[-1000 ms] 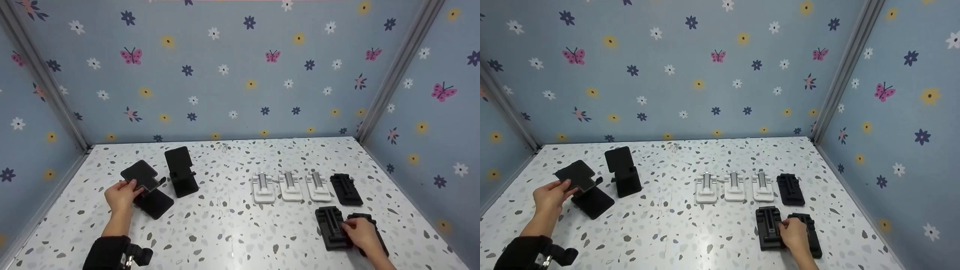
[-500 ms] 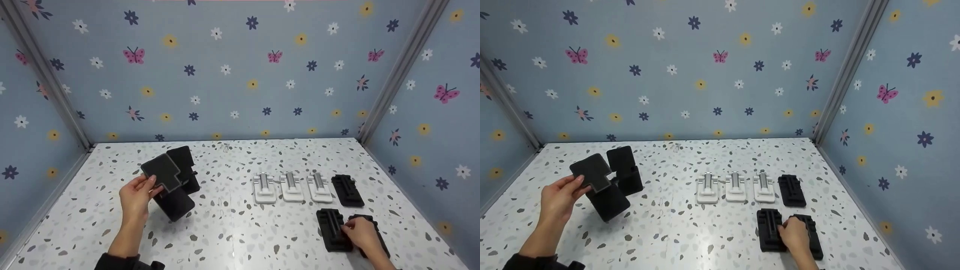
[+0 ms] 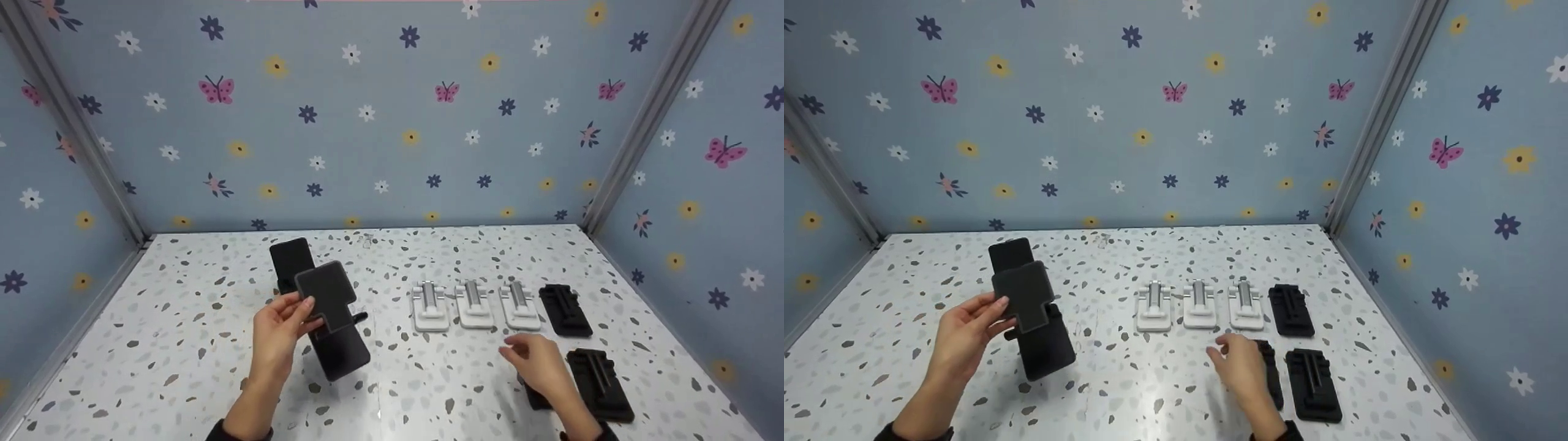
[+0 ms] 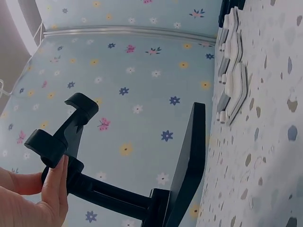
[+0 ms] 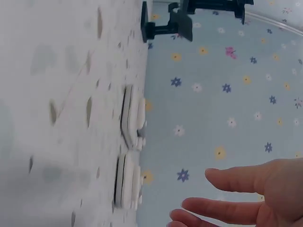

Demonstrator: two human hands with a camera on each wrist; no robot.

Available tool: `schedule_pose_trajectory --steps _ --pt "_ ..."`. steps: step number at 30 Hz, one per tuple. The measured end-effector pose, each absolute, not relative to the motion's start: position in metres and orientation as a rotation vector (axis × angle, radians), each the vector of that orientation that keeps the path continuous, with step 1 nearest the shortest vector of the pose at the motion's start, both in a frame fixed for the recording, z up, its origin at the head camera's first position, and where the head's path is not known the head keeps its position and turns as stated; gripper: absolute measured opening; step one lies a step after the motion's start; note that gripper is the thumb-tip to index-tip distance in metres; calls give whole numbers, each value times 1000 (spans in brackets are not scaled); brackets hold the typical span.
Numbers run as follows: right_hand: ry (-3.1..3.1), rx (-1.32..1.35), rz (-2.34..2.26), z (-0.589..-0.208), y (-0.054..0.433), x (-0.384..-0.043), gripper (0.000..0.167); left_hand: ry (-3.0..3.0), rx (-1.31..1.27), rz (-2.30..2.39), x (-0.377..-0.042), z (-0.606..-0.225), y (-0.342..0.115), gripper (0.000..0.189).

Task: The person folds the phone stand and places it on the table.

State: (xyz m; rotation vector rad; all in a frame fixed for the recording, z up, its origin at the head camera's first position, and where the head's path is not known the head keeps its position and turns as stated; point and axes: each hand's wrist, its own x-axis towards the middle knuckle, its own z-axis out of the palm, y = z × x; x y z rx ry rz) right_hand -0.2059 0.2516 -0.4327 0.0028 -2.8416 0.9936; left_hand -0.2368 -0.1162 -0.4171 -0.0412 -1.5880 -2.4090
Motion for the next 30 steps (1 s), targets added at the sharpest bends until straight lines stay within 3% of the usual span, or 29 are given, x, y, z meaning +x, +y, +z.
schedule_pose_trajectory --steps 4,13,30 --pt "-2846 213 1156 -433 227 -208 20 -1681 20 -2419 -218 -392 -91 19" --pt "-2822 551 1482 -435 186 -215 31 -1733 -19 -2500 -211 -392 -61 19" --pt "-2738 390 2342 -450 156 -222 35 -1746 -172 -2582 -208 -397 -34 23"
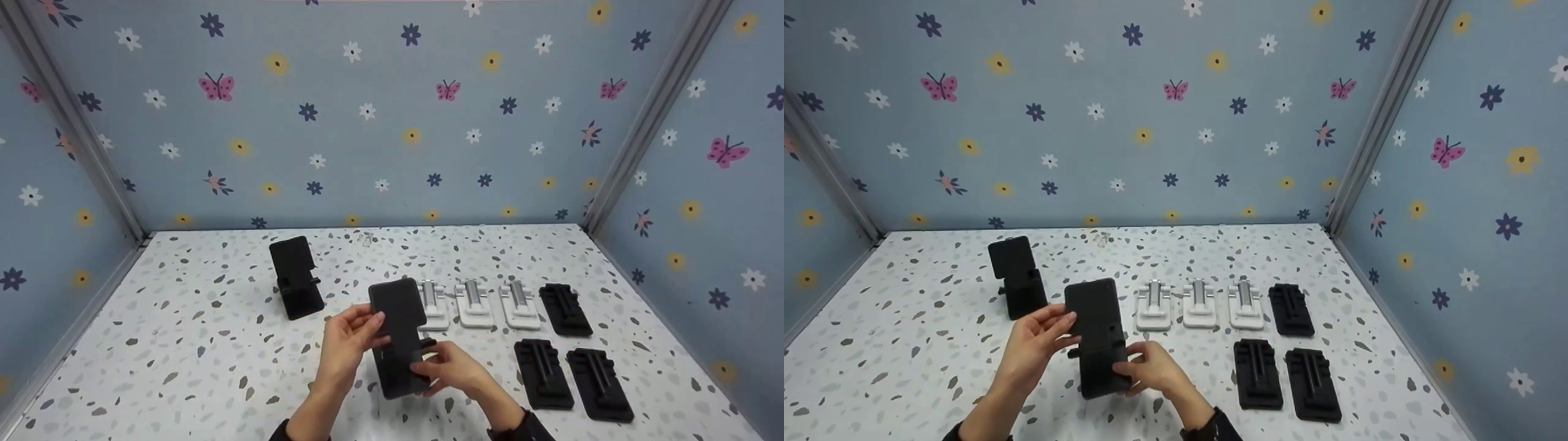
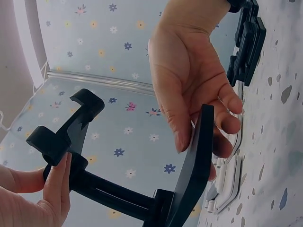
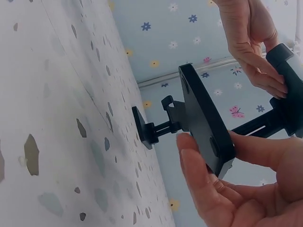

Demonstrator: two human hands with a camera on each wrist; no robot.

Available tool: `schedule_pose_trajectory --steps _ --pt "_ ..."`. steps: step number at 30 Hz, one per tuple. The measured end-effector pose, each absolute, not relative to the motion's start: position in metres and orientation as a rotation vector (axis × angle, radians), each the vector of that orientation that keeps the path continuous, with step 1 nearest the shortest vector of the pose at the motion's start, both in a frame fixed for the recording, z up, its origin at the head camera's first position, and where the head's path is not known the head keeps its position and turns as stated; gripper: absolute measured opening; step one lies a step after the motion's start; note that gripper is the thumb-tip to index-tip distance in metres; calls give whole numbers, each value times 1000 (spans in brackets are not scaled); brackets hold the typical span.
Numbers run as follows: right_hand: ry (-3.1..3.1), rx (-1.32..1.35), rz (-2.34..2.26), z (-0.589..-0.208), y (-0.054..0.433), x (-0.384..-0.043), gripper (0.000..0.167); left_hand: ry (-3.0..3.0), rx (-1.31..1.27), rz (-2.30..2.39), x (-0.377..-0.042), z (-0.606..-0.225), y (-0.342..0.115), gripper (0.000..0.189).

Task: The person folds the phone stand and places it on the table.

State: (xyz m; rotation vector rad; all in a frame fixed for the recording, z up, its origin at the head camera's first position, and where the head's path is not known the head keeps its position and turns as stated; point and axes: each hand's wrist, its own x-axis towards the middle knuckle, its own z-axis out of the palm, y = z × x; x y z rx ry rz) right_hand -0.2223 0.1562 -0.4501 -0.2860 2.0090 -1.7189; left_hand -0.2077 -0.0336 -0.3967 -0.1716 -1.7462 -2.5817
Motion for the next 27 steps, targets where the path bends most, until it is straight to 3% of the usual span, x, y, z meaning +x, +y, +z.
schedule_pose_trajectory --steps 8,16,27 --pt "1914 -281 -1851 -455 159 -222 25 -1806 -237 -2480 -205 -401 -27 25" --pt "1911 -279 -1930 -452 162 -224 29 -1970 -390 -2309 -204 -398 -28 43" --pt "1921 -271 -1954 -452 161 -222 30 -2071 -345 -2181 -204 -400 -25 37"
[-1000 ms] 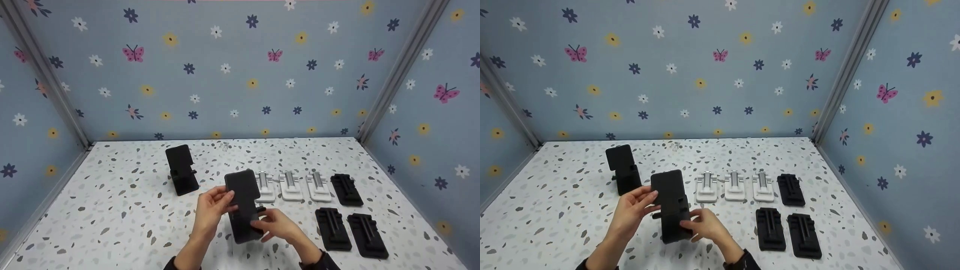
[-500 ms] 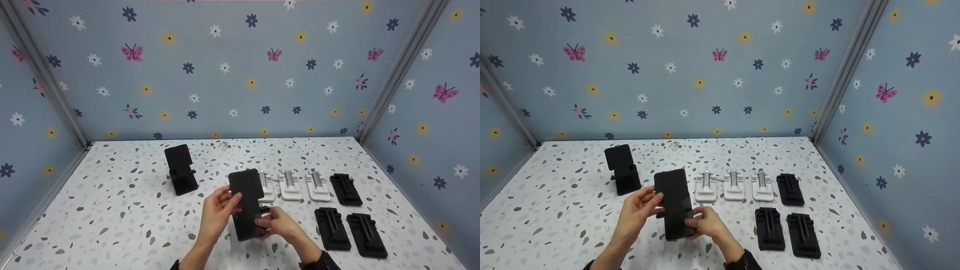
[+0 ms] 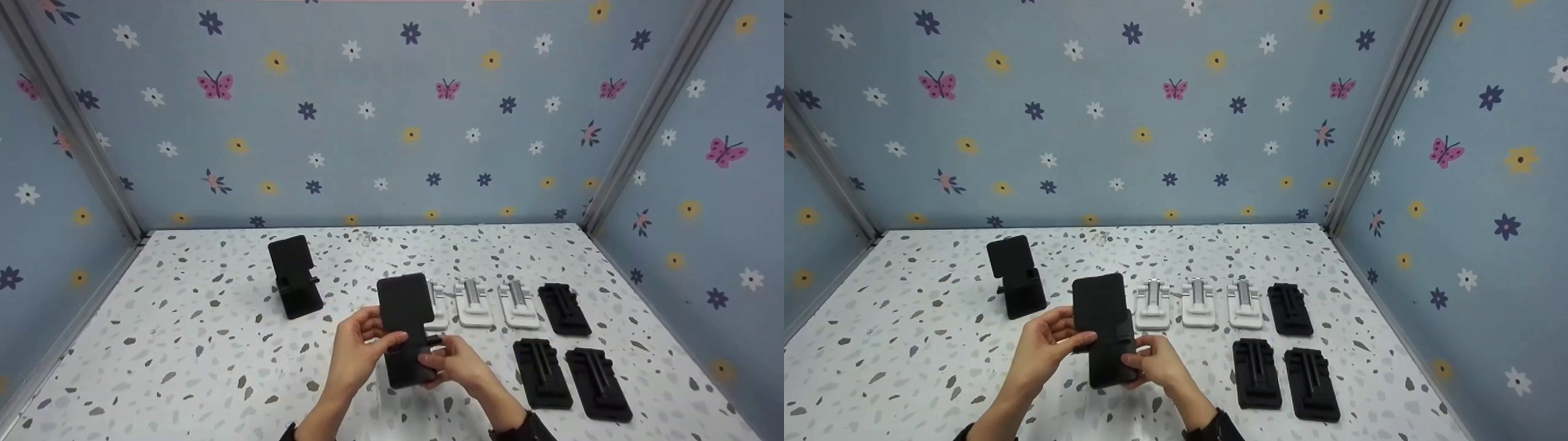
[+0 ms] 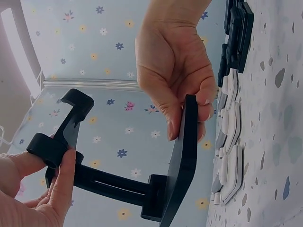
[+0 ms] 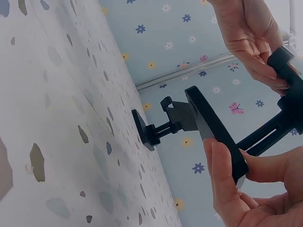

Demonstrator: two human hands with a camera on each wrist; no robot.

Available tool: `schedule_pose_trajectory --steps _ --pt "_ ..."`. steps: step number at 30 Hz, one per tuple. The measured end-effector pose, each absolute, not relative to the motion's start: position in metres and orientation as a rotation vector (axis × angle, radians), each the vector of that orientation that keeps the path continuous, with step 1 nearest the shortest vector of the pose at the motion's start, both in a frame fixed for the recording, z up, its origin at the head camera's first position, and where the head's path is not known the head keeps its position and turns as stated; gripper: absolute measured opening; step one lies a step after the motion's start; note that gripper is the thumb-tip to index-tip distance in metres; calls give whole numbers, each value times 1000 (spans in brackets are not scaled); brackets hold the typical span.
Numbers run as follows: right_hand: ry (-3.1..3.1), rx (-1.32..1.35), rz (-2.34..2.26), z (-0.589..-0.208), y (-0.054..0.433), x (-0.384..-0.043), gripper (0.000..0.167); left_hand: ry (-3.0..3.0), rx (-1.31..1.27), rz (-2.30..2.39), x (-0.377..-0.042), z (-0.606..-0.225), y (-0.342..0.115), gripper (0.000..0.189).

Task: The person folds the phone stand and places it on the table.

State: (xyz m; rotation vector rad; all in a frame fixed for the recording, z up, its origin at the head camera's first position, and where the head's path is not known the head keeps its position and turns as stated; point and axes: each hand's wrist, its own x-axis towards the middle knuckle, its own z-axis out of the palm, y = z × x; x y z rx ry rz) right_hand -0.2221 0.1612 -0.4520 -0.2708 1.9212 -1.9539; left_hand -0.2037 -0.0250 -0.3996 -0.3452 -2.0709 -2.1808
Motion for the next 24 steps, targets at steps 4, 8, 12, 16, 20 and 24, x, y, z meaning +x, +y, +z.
schedule_pose_trajectory --steps 4,8,12,16,20,24 --pt "1933 -269 -1953 -453 161 -222 29 -2055 -314 -2147 -203 -402 -24 35" --pt "1949 -244 -1930 -452 161 -222 32 -2016 -293 -2128 -202 -404 -22 34" --pt "1961 -215 -1908 -452 162 -223 33 -1996 -273 -2125 -203 -407 -19 34" --pt "1965 -212 -1911 -452 162 -223 30 -1985 -283 -2109 -205 -411 -17 32" --pt "1973 -212 -1915 -452 160 -223 30 -1970 -310 -2042 -207 -417 -16 31" --pt "1970 -210 -1913 -451 158 -222 31 -1969 -324 -1930 -211 -423 -15 30"
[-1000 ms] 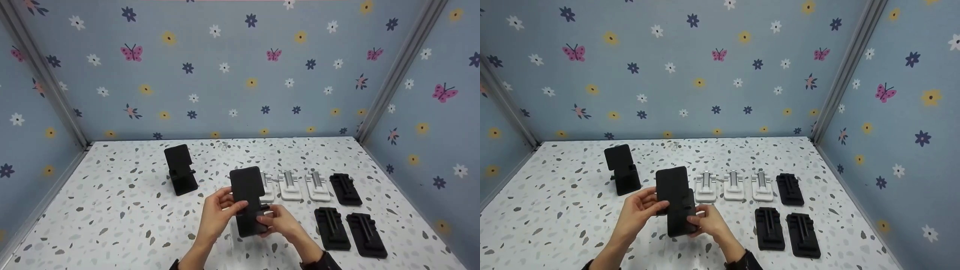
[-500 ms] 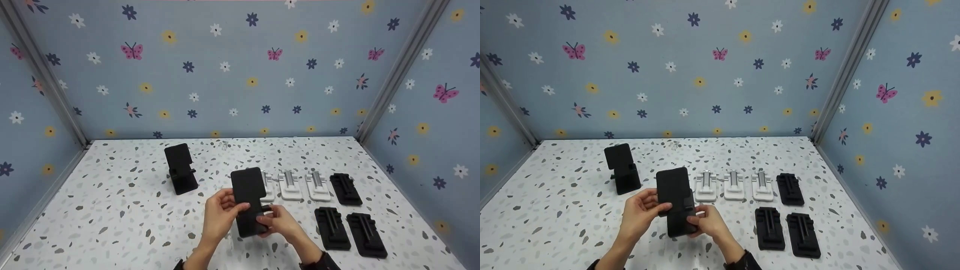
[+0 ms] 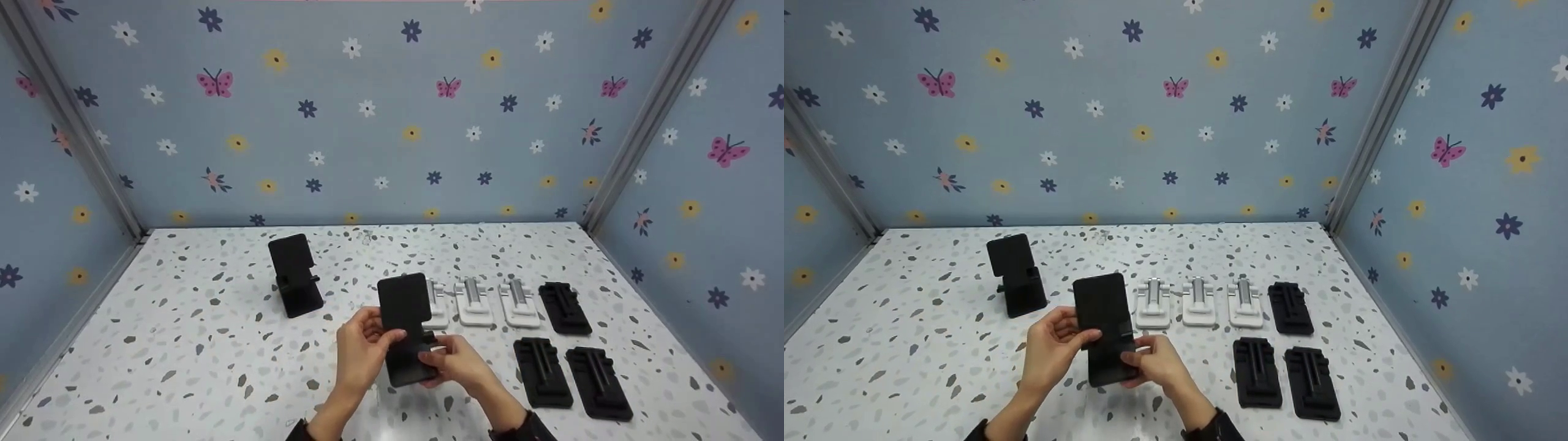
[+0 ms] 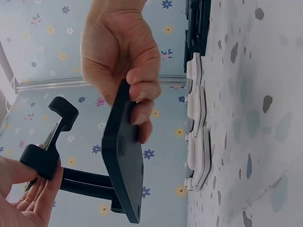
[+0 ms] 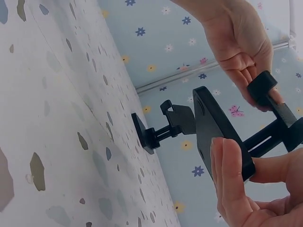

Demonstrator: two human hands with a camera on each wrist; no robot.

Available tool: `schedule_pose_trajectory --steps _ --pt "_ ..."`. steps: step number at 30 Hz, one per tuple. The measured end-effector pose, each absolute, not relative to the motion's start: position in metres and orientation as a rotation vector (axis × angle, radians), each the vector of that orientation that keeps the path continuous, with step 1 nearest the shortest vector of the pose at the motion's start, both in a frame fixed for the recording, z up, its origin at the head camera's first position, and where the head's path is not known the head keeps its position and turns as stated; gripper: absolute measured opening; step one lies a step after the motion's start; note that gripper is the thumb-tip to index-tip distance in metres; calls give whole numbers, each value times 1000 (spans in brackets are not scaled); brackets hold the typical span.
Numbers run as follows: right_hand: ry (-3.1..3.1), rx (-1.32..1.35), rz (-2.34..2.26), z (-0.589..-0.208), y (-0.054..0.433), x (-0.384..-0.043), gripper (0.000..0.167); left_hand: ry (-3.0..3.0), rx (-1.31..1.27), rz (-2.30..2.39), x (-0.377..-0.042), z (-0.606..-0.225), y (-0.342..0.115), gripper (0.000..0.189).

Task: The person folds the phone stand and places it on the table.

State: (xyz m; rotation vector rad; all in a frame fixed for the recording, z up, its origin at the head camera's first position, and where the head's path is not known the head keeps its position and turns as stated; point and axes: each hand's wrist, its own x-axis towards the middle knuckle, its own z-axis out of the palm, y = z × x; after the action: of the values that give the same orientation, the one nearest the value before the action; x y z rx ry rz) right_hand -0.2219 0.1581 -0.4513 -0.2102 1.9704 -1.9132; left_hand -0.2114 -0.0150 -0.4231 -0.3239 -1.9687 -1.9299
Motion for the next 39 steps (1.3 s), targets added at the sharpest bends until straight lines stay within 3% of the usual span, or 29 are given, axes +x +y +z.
schedule_pose_trajectory --steps 17,22,39 --pt "1830 -211 -1980 -445 154 -216 19 -2047 -364 -1172 -237 -437 -18 24" --pt "1820 -220 -1988 -443 153 -214 22 -2045 -333 -1021 -240 -437 -18 26" --pt "1833 -192 -2019 -446 153 -215 26 -2176 -301 -983 -240 -429 -18 31"
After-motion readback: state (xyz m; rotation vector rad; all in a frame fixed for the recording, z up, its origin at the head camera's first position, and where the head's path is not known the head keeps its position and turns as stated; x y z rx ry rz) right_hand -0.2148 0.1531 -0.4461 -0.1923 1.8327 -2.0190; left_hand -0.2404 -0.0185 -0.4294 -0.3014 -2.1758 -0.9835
